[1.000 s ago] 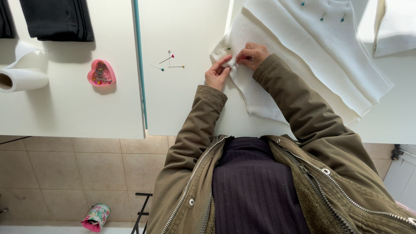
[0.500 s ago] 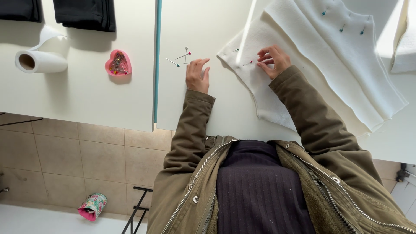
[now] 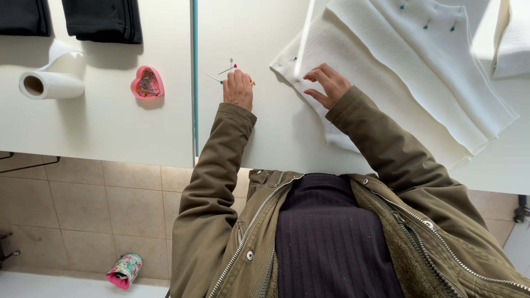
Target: The person is pinning white fabric pieces together on a table in preparation for sewing.
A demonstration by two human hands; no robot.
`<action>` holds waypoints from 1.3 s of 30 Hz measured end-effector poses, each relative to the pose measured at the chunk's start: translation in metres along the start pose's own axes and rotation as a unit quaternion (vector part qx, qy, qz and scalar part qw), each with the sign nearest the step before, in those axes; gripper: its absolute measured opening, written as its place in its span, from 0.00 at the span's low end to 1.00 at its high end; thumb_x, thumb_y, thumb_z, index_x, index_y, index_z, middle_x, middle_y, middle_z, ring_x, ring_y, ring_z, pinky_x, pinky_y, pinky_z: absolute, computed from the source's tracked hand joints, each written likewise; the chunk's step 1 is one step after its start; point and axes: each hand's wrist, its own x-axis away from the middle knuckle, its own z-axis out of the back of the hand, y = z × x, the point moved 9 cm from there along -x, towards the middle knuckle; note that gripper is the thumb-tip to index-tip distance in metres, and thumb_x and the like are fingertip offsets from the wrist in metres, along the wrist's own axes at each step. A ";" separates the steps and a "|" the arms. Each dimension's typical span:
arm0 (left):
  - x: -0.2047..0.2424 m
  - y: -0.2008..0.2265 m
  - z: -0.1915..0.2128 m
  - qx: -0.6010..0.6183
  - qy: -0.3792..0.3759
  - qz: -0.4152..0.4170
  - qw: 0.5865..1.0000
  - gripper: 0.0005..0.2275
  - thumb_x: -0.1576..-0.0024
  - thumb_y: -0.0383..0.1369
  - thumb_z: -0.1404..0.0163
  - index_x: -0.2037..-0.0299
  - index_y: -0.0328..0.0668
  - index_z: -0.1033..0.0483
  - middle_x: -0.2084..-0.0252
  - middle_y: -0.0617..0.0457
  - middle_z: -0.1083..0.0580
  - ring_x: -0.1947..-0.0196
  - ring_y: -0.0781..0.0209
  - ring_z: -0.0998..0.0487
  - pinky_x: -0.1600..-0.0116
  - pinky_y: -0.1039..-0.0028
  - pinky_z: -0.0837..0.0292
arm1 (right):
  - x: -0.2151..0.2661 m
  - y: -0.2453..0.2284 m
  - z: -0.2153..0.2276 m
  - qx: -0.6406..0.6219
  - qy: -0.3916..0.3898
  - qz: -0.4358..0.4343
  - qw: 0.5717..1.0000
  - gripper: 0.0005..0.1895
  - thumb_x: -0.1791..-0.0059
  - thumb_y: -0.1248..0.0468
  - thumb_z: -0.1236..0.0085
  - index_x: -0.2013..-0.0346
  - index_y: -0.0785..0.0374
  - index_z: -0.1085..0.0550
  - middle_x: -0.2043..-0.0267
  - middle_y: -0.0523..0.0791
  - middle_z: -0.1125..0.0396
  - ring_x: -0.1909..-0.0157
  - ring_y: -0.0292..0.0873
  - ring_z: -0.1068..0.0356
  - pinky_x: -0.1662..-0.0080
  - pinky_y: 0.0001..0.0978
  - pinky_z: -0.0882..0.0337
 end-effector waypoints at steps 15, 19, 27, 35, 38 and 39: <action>0.030 0.133 -0.009 0.532 -0.103 0.143 0.829 0.05 0.38 0.25 0.48 0.56 0.38 0.31 0.61 0.52 0.26 0.61 0.55 0.25 0.54 0.64 0.28 | 0.059 0.017 -0.019 -0.077 -0.062 -0.068 0.993 0.04 0.50 0.70 0.37 0.61 0.63 0.24 0.62 0.46 0.26 0.63 0.45 0.24 0.60 0.34 0.23; 0.004 0.138 0.008 0.389 -0.018 -0.022 0.921 0.11 0.38 0.21 0.48 0.47 0.43 0.28 0.40 0.53 0.26 0.39 0.54 0.27 0.35 0.61 0.31 | 0.067 0.047 0.006 -0.008 0.006 -0.103 0.995 0.04 0.49 0.72 0.39 0.60 0.64 0.24 0.61 0.47 0.27 0.62 0.47 0.25 0.61 0.36 0.24; 0.018 0.138 -0.031 0.040 -0.099 -0.169 0.980 0.35 0.46 0.17 0.54 0.27 0.61 0.38 0.22 0.61 0.47 0.21 0.55 0.54 0.22 0.45 0.62 | 0.090 0.068 -0.008 0.013 -0.030 -0.105 0.994 0.04 0.51 0.72 0.38 0.61 0.63 0.22 0.60 0.47 0.28 0.62 0.47 0.25 0.59 0.35 0.23; 0.050 0.162 -0.022 0.133 -0.085 -0.203 0.966 0.26 0.37 0.36 0.50 0.27 0.58 0.39 0.22 0.54 0.47 0.22 0.51 0.54 0.24 0.39 0.62 | 0.084 0.073 0.009 -0.023 0.037 -0.121 0.992 0.05 0.51 0.74 0.38 0.63 0.64 0.23 0.55 0.47 0.31 0.59 0.45 0.24 0.56 0.34 0.22; 0.049 0.162 -0.008 0.115 -0.031 -0.207 0.971 0.25 0.37 0.38 0.48 0.28 0.56 0.38 0.23 0.55 0.45 0.23 0.52 0.51 0.24 0.37 0.63 | 0.067 0.067 0.004 0.014 0.022 -0.097 0.995 0.04 0.50 0.74 0.39 0.62 0.65 0.23 0.55 0.47 0.32 0.59 0.46 0.26 0.58 0.35 0.23; 0.051 0.162 -0.012 0.115 -0.045 -0.208 0.970 0.24 0.36 0.37 0.48 0.29 0.52 0.37 0.24 0.55 0.43 0.23 0.53 0.50 0.24 0.36 0.62 | 0.065 0.067 0.003 0.045 0.017 -0.092 0.995 0.03 0.50 0.74 0.39 0.62 0.66 0.23 0.57 0.47 0.33 0.60 0.46 0.27 0.58 0.35 0.23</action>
